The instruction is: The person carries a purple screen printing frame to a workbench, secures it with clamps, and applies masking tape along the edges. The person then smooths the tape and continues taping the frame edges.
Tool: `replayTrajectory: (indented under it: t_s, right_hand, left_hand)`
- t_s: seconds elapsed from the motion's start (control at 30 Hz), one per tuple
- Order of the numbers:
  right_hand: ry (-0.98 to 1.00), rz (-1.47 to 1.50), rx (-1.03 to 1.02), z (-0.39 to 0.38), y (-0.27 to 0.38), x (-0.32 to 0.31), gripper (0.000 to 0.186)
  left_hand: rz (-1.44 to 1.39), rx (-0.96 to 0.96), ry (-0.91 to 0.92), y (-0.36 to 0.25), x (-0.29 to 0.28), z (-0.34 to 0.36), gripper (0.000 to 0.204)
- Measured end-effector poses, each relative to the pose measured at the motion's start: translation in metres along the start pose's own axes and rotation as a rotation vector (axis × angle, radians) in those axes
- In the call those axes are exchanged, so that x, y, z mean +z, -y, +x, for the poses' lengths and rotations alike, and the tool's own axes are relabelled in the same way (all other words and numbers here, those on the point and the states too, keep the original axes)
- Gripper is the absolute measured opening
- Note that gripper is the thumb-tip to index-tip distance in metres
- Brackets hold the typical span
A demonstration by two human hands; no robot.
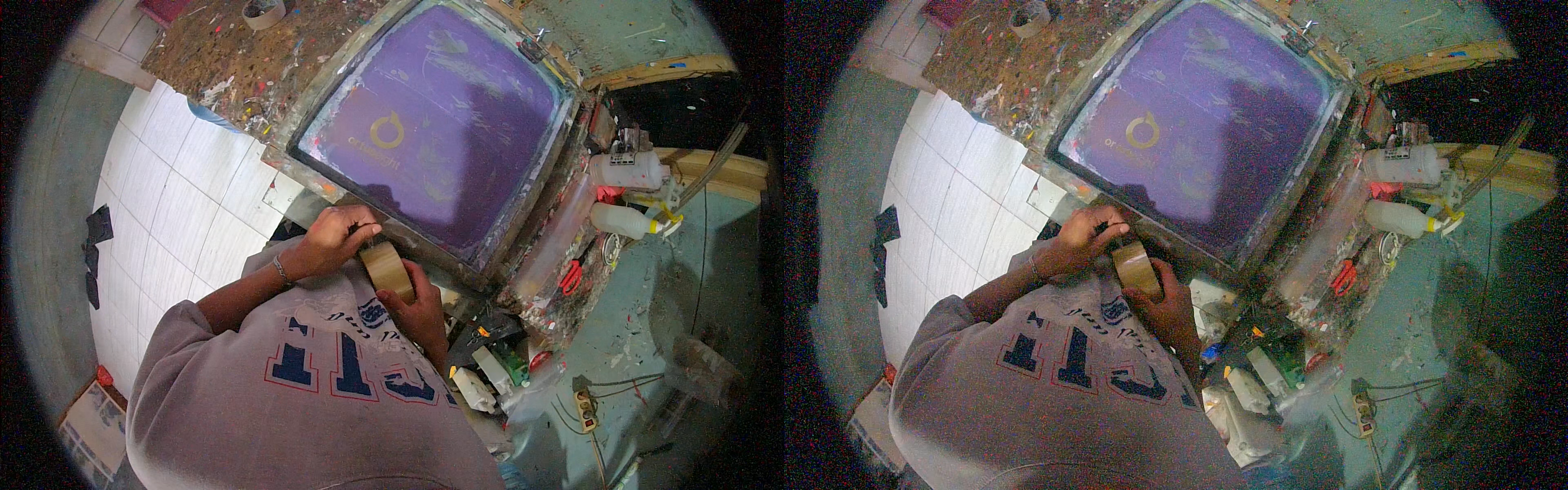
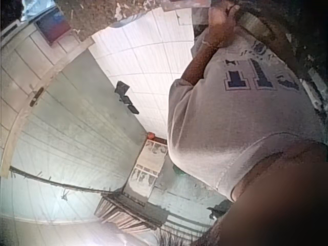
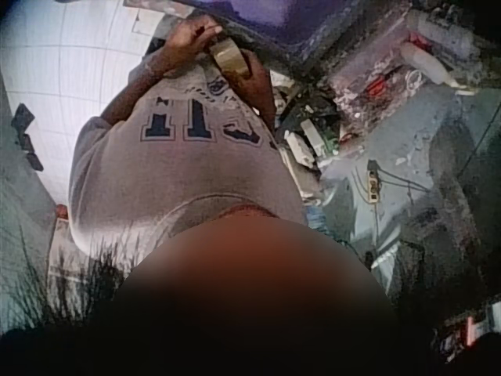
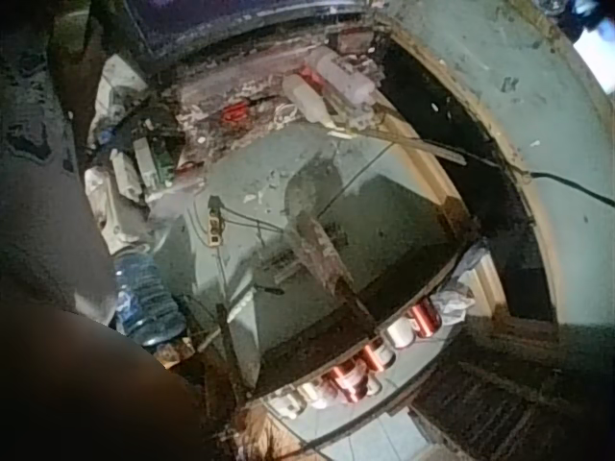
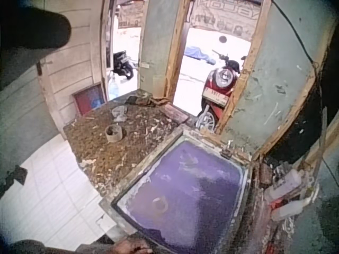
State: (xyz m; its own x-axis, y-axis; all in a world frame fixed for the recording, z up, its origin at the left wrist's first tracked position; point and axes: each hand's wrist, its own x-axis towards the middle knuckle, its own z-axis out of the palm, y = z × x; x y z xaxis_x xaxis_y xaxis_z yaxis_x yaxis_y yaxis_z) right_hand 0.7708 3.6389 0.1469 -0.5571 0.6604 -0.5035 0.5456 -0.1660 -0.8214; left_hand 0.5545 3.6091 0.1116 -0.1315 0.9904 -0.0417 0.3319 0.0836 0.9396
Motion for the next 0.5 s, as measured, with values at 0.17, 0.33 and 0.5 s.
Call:
replayTrajectory:
  t_s: [0.17,0.33,0.5]
  right_hand:
    - [-0.003,-0.017,-0.002,0.000,-0.004,0.000,0.066]
    - [-0.014,-0.026,0.013,0.001,-0.013,0.000,0.067]
    - [-0.040,0.048,-0.040,-0.001,-0.012,0.004,0.071]
  left_hand:
    - [-0.033,-0.018,-0.009,-0.002,0.001,-0.001,0.022]
    - [-0.035,-0.017,0.000,0.000,0.003,0.003,0.023]
    - [-0.030,-0.039,-0.013,0.000,-0.001,0.000,0.022]
